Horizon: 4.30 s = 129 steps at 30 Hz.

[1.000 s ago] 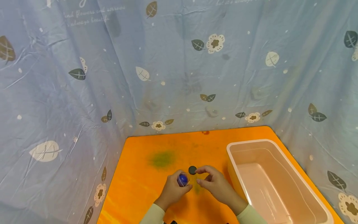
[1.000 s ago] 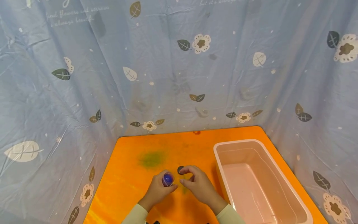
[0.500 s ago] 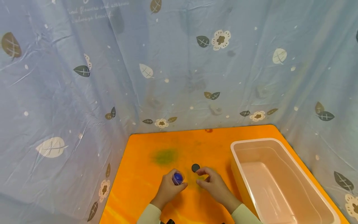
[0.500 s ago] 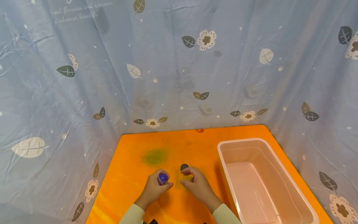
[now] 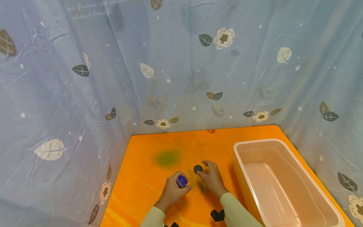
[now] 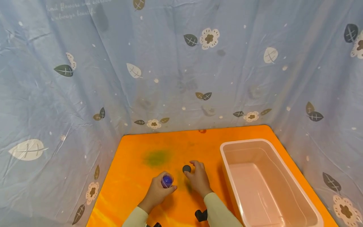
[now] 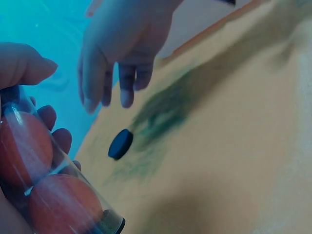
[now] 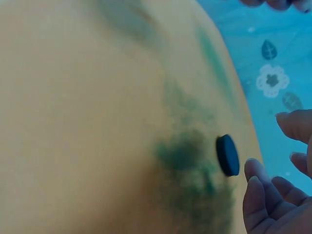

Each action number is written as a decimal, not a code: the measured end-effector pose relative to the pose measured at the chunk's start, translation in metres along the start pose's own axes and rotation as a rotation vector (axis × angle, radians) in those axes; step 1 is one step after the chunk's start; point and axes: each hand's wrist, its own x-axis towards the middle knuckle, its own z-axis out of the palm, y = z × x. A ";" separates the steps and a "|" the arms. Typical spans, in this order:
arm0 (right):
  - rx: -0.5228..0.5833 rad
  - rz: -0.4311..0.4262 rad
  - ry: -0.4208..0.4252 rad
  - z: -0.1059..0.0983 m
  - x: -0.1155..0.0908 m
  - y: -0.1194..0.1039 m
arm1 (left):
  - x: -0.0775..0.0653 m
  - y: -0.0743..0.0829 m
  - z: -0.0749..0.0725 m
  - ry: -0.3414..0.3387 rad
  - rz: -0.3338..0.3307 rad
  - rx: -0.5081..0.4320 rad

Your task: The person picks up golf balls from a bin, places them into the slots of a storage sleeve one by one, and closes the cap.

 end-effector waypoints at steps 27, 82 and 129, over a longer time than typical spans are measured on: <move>-0.251 -0.058 -0.017 0.029 0.025 0.021 | 0.007 -0.042 0.008 0.026 -0.023 0.039; 0.197 -0.087 0.065 -0.048 -0.034 -0.060 | 0.007 -0.020 0.012 -0.014 -0.009 0.026; 0.169 -0.269 -0.378 -0.055 -0.057 -0.087 | 0.011 -0.033 0.030 -0.182 0.099 -0.011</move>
